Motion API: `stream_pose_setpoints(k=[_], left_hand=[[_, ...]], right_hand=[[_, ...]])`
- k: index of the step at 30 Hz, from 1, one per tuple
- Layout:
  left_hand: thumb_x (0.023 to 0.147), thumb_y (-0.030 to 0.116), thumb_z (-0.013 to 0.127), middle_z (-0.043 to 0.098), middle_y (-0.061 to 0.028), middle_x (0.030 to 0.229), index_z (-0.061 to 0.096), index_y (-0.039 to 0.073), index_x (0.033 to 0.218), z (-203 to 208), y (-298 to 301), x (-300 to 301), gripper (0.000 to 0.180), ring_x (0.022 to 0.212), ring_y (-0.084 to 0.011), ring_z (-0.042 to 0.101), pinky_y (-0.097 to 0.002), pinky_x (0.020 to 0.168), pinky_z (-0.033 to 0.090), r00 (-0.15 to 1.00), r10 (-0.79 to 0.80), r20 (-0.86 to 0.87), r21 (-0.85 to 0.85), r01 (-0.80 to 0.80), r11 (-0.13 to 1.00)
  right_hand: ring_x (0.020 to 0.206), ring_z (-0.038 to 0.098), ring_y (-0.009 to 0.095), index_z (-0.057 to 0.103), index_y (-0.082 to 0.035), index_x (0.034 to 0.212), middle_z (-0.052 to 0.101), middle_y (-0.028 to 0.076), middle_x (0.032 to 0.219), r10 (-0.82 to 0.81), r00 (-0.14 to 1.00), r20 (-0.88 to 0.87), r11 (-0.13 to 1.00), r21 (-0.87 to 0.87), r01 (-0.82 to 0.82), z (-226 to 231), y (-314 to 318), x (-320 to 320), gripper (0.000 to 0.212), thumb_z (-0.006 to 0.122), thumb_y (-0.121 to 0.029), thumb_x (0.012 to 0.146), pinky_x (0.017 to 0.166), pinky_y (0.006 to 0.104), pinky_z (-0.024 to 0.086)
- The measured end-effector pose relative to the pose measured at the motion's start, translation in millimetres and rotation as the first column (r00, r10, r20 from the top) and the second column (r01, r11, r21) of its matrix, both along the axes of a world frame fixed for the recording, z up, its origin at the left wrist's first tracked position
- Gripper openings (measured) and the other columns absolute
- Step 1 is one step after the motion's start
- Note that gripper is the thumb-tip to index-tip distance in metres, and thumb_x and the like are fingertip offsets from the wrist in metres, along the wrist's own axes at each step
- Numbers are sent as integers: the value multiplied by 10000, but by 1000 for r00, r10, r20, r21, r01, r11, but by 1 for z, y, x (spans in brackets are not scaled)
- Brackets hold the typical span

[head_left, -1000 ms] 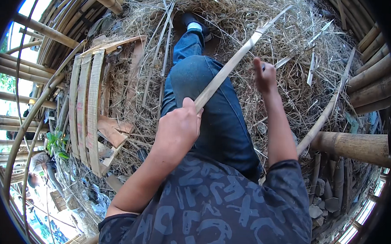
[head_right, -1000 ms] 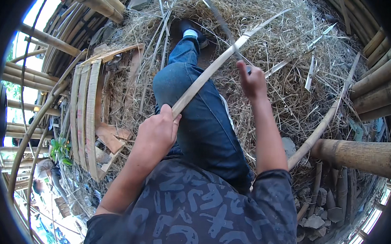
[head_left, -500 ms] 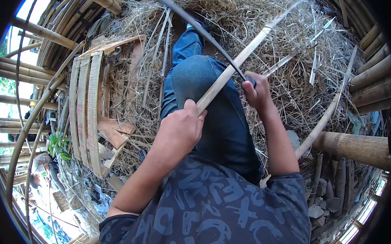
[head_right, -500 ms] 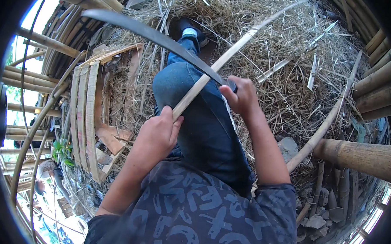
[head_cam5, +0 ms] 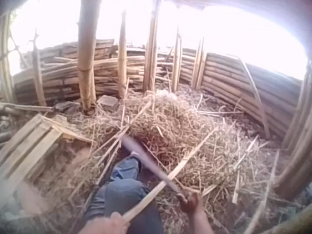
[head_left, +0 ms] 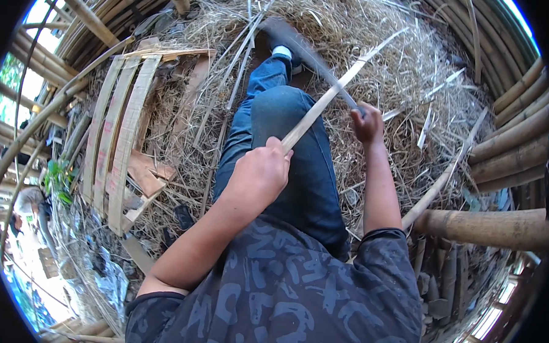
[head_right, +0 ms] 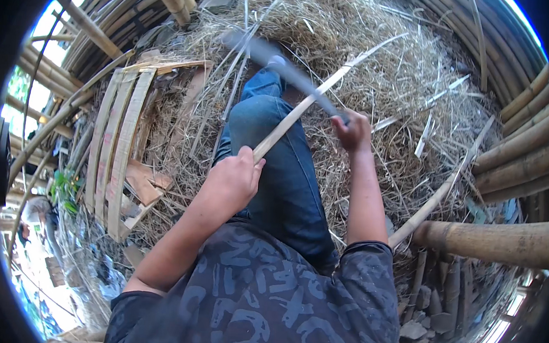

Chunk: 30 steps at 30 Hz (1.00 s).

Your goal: The person shaves a strip of bamboo with a machete. They hold the bamboo strip by hand and move the blade along the length of the material, removing shavings while sitting on the ground.

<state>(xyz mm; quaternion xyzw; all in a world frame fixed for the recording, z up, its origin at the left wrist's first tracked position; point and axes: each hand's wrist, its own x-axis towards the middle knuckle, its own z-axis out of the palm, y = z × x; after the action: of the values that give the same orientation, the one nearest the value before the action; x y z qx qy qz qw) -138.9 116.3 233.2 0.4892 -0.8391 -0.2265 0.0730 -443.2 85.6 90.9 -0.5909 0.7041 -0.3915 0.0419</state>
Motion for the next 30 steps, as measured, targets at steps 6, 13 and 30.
stream_pose_setpoints(k=[6, 13, 30], left_hand=[[945, 237, 506, 605, -224, 616, 470, -22, 843, -3, 2, -5, 281, 607, -408, 629, -487, 533, 512, 999, 8, -46, -27, -9, 1000], [958, 236, 486, 570, -255, 594, 447, -36, 833, -1, -2, -12, 302, 595, -446, 594, -512, 527, 480, 991, -44, -123, 115, 58, 992], [984, 230, 423, 554, -288, 760, 488, -48, 870, -3, -21, -3, 308, 783, -480, 538, -509, 666, 400, 946, -95, -309, 311, 195, 930]], right_hand=[[430, 533, 219, 550, 23, 567, 498, 101, 448, -372, 877, 305, 919, 251, 303, -47, 25, -70, 861, 367, -777, 828, 474, 387, 427], [404, 449, 119, 453, -62, 604, 425, 19, 470, -82, 854, 514, 996, 67, 55, -21, 46, 12, 689, 434, -701, 862, 386, 294, 336], [648, 592, 435, 578, -4, 665, 574, 224, 609, 73, 996, 57, 988, 133, -79, 53, 21, 40, 658, 563, -649, 793, 581, 472, 449]])
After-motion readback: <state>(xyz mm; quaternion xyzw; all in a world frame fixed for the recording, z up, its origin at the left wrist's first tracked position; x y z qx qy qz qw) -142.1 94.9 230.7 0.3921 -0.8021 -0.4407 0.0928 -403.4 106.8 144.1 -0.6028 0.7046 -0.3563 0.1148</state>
